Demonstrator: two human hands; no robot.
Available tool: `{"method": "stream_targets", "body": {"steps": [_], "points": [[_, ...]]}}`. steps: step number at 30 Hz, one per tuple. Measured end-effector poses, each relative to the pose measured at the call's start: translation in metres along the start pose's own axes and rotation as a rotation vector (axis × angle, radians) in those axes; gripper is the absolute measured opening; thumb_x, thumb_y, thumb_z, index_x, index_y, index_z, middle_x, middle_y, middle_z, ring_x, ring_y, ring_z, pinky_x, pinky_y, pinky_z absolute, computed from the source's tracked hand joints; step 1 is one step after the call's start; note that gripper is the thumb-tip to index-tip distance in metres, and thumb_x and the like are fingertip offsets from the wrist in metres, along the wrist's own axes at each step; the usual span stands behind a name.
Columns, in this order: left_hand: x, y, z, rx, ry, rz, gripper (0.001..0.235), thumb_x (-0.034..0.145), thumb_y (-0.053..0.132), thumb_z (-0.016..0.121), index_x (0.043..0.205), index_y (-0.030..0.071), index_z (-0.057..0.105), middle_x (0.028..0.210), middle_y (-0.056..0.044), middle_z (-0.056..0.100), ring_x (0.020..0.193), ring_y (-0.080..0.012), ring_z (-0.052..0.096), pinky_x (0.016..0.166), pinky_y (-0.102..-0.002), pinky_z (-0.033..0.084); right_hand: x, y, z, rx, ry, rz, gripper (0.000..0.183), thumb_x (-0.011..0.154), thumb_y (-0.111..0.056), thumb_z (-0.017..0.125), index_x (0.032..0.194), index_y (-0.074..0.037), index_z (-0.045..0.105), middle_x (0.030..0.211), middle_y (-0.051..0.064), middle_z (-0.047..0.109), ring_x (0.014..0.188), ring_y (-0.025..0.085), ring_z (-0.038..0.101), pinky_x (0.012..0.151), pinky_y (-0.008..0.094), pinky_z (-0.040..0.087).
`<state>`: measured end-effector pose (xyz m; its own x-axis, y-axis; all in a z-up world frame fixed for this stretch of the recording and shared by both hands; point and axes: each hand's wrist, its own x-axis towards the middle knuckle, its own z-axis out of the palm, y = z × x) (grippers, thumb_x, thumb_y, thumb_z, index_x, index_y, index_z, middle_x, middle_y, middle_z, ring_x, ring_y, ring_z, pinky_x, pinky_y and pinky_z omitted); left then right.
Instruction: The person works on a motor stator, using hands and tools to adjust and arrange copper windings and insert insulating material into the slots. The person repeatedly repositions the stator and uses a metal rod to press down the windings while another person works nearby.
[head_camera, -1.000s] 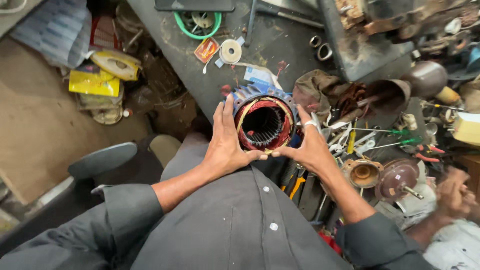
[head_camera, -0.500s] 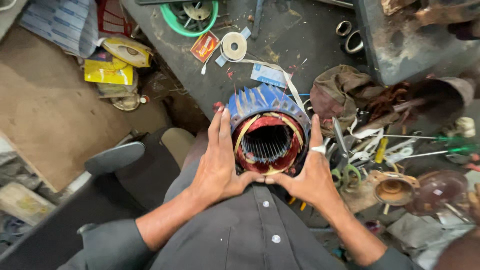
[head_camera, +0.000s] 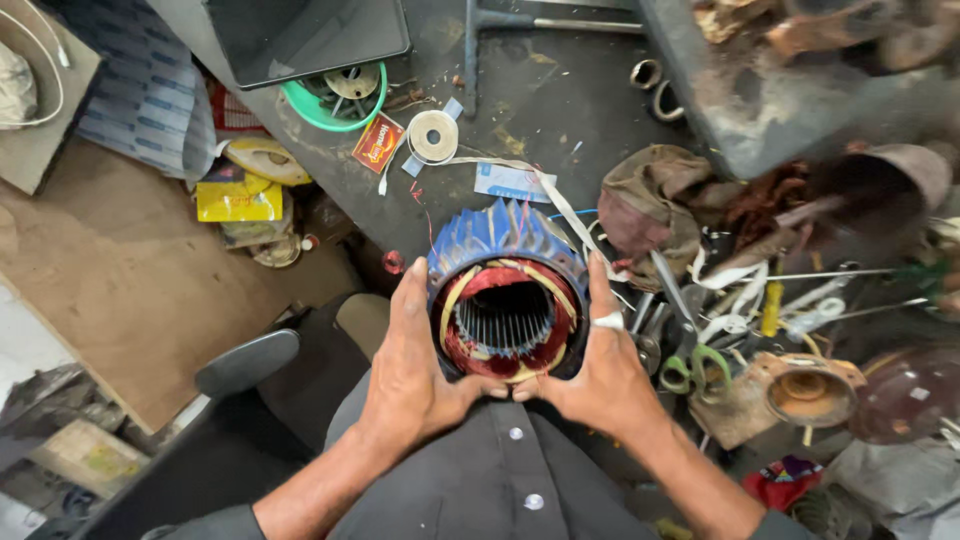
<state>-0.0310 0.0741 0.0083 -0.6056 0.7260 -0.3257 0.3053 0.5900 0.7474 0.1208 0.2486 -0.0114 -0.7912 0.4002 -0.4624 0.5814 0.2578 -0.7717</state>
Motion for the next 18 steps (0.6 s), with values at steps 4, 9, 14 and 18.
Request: {"method": "stream_targets", "body": {"steps": [4, 9, 14, 18], "points": [[0.006, -0.005, -0.012, 0.009, -0.013, 0.149, 0.151, 0.042, 0.043, 0.101, 0.151, -0.012, 0.013, 0.154, -0.035, 0.031, 0.143, -0.0484, 0.037, 0.115, -0.046, 0.037, -0.021, 0.005, -0.002, -0.189, 0.109, -0.234, 0.152, 0.046, -0.036, 0.101, 0.156, 0.007, 0.004, 0.156, 0.034, 0.025, 0.143, 0.050, 0.031, 0.115, 0.051, 0.031], [-0.018, -0.013, -0.025, 0.078, 0.165, 0.357, 0.110, 0.060, 0.041, 0.094, 0.145, -0.001, 0.039, 0.146, -0.026, 0.042, 0.135, -0.0453, 0.045, 0.109, -0.048, 0.039, -0.066, 0.006, 0.002, -0.408, 0.366, -0.468, 0.089, 0.070, -0.027, 0.093, 0.145, -0.008, 0.049, 0.144, 0.017, 0.048, 0.131, 0.039, 0.050, 0.113, 0.046, 0.043], [-0.043, -0.009, -0.029, 0.232, 0.238, 0.706, 0.022, 0.087, 0.016, 0.079, 0.109, 0.017, 0.074, 0.117, 0.001, 0.067, 0.114, -0.0226, 0.059, 0.097, -0.041, 0.043, -0.072, 0.002, 0.008, -0.524, 0.354, -0.736, 0.054, 0.077, -0.023, 0.087, 0.126, -0.010, 0.070, 0.128, 0.008, 0.063, 0.115, 0.033, 0.057, 0.100, 0.047, 0.046], [-0.044, -0.010, -0.013, 0.328, 0.195, 0.862, 0.019, 0.086, 0.018, 0.073, 0.105, 0.016, 0.076, 0.110, 0.002, 0.070, 0.108, -0.0208, 0.058, 0.092, -0.040, 0.040, -0.051, 0.005, 0.019, -0.546, 0.309, -0.854, 0.049, 0.077, -0.023, 0.087, 0.123, -0.015, 0.072, 0.123, 0.004, 0.067, 0.106, 0.028, 0.059, 0.092, 0.042, 0.045]]}}
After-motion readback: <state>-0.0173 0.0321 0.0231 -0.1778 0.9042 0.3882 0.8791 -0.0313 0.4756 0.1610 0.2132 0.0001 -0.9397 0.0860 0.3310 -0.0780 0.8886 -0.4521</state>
